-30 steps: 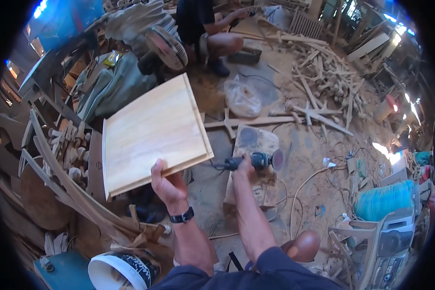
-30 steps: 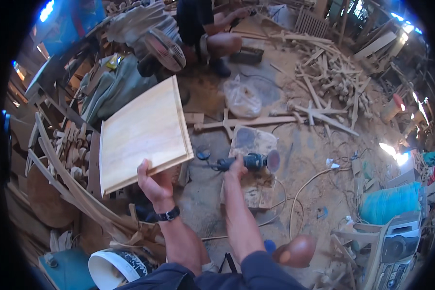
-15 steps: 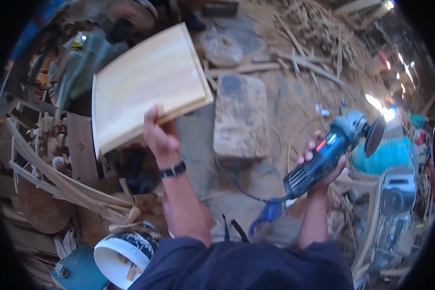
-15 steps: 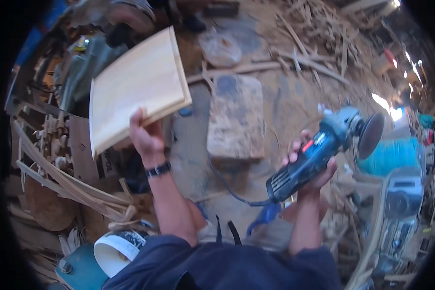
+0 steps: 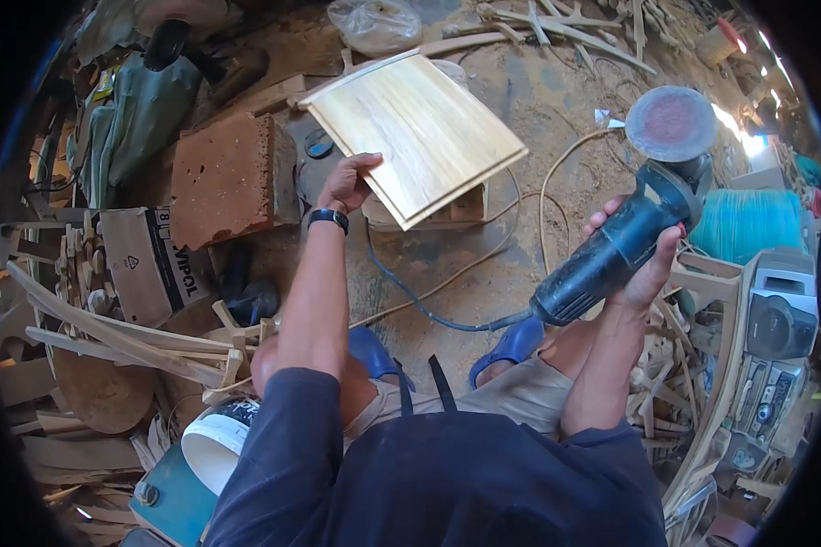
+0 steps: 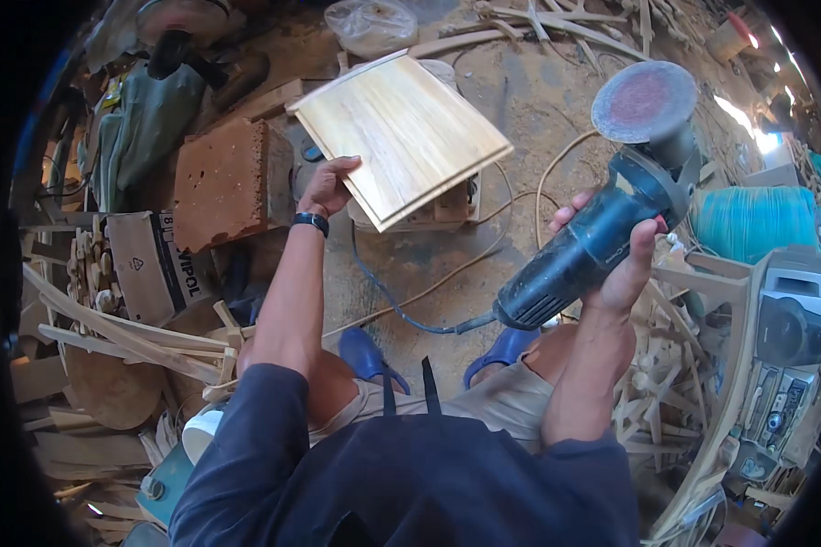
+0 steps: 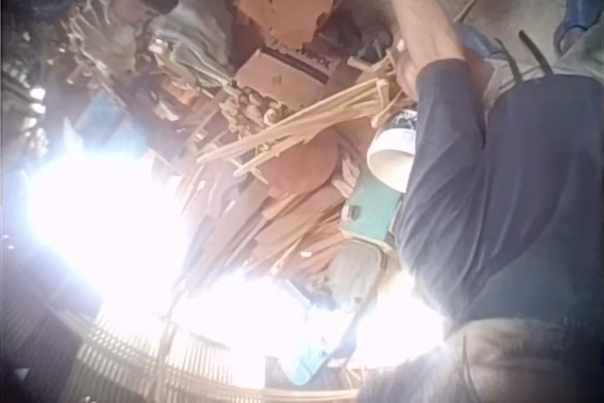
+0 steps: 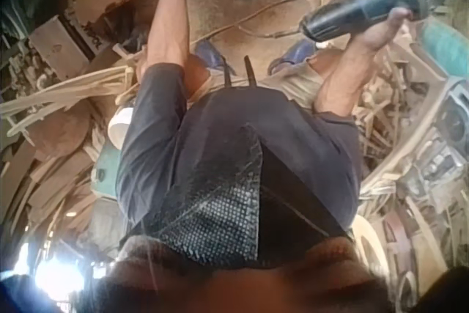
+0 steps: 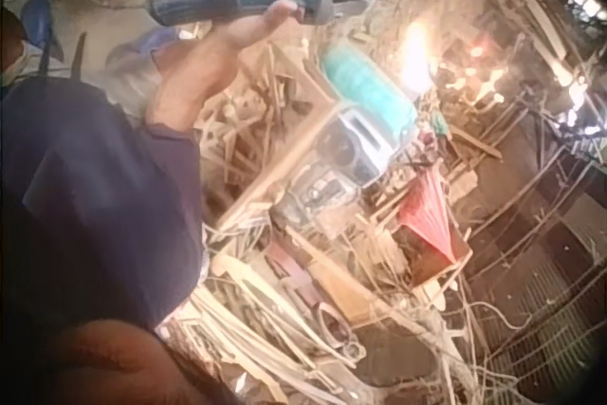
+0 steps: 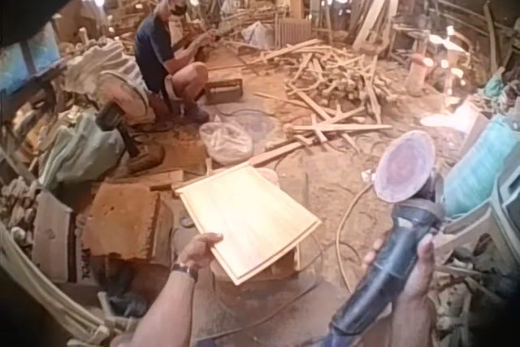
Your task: The person sands the surface and edges of a wooden board using a power sander, then walks through a workshop to a stack of wooden boxes and tests the fit of the board as a lid on one of the boxes.
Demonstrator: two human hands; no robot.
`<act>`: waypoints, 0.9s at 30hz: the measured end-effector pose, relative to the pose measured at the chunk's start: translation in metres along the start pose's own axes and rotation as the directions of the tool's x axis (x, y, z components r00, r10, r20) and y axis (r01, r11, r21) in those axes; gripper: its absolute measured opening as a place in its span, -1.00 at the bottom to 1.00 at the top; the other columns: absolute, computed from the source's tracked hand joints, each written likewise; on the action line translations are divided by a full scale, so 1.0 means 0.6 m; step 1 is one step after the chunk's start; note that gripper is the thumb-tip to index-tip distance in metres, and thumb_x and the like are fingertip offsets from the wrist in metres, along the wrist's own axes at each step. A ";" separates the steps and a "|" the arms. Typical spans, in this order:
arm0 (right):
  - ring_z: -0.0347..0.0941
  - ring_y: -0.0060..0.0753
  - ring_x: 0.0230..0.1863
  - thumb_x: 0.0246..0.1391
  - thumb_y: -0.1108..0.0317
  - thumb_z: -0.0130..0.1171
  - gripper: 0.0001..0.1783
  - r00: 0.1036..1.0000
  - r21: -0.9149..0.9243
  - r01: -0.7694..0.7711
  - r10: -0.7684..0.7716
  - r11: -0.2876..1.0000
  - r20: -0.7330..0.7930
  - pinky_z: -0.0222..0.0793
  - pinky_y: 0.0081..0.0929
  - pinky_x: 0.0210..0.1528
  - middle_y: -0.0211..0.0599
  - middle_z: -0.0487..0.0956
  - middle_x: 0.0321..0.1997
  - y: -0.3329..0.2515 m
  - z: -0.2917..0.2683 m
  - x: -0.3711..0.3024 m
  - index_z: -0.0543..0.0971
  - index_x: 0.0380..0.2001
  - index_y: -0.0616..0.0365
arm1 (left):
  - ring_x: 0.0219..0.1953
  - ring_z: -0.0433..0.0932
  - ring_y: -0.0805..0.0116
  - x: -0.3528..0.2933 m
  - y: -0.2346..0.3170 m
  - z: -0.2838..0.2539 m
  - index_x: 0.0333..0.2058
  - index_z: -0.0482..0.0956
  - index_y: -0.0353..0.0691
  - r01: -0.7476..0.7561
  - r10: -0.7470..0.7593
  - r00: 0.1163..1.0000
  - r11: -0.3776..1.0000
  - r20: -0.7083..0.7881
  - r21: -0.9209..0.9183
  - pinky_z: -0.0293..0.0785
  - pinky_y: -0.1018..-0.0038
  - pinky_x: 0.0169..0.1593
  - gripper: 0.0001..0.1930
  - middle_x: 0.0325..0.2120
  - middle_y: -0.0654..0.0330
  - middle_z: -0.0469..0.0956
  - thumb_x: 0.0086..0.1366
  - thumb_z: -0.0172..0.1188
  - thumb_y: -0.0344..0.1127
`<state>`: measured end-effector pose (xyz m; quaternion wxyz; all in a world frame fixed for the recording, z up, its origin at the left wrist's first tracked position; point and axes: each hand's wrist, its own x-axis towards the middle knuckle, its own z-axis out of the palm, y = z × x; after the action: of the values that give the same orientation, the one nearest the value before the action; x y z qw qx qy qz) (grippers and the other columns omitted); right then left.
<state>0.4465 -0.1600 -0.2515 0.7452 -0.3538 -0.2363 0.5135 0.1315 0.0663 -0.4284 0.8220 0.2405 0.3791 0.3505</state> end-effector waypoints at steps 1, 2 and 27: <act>0.45 -0.14 -0.14 -0.03 -0.14 0.27 -0.21 0.999 -0.066 0.026 -0.028 0.998 -0.028 0.49 -0.20 -0.16 -0.09 0.46 -0.13 -0.006 0.000 -0.004 0.32 0.09 0.21 | -0.08 0.55 0.25 0.007 -0.007 0.003 -0.08 0.47 -0.44 0.003 -0.001 1.000 0.997 -0.029 0.073 0.44 0.32 0.11 -0.64 -0.16 0.07 0.56 0.17 0.23 -0.39; 0.45 -0.14 -0.13 -0.03 -0.09 0.28 -0.22 0.997 -0.132 0.049 -0.056 0.990 -0.054 0.48 -0.20 -0.15 -0.09 0.45 -0.11 -0.013 0.003 -0.011 0.31 0.10 0.22 | -0.12 0.56 0.26 0.015 -0.011 0.004 -0.07 0.47 -0.43 0.009 0.000 0.998 0.989 -0.056 0.147 0.47 0.32 0.08 -0.63 -0.18 0.09 0.57 0.18 0.23 -0.36; 0.53 -0.34 -0.14 -0.04 0.41 0.33 -0.16 0.973 -0.674 -0.222 0.120 0.705 -0.196 0.44 -0.47 -0.04 -0.10 0.44 -0.03 0.119 0.019 -0.107 0.07 0.23 0.20 | -0.36 0.63 0.26 0.047 -0.049 -0.033 -0.27 0.54 -0.58 -0.225 0.439 0.893 0.625 -0.098 0.748 0.53 0.39 -0.21 -0.38 -0.36 -0.11 0.63 0.07 0.40 0.02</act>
<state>0.3726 -0.2006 -0.2984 0.5226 -0.6608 -0.3250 0.4297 0.1404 0.0713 -0.4725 0.5213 0.5584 0.5423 0.3499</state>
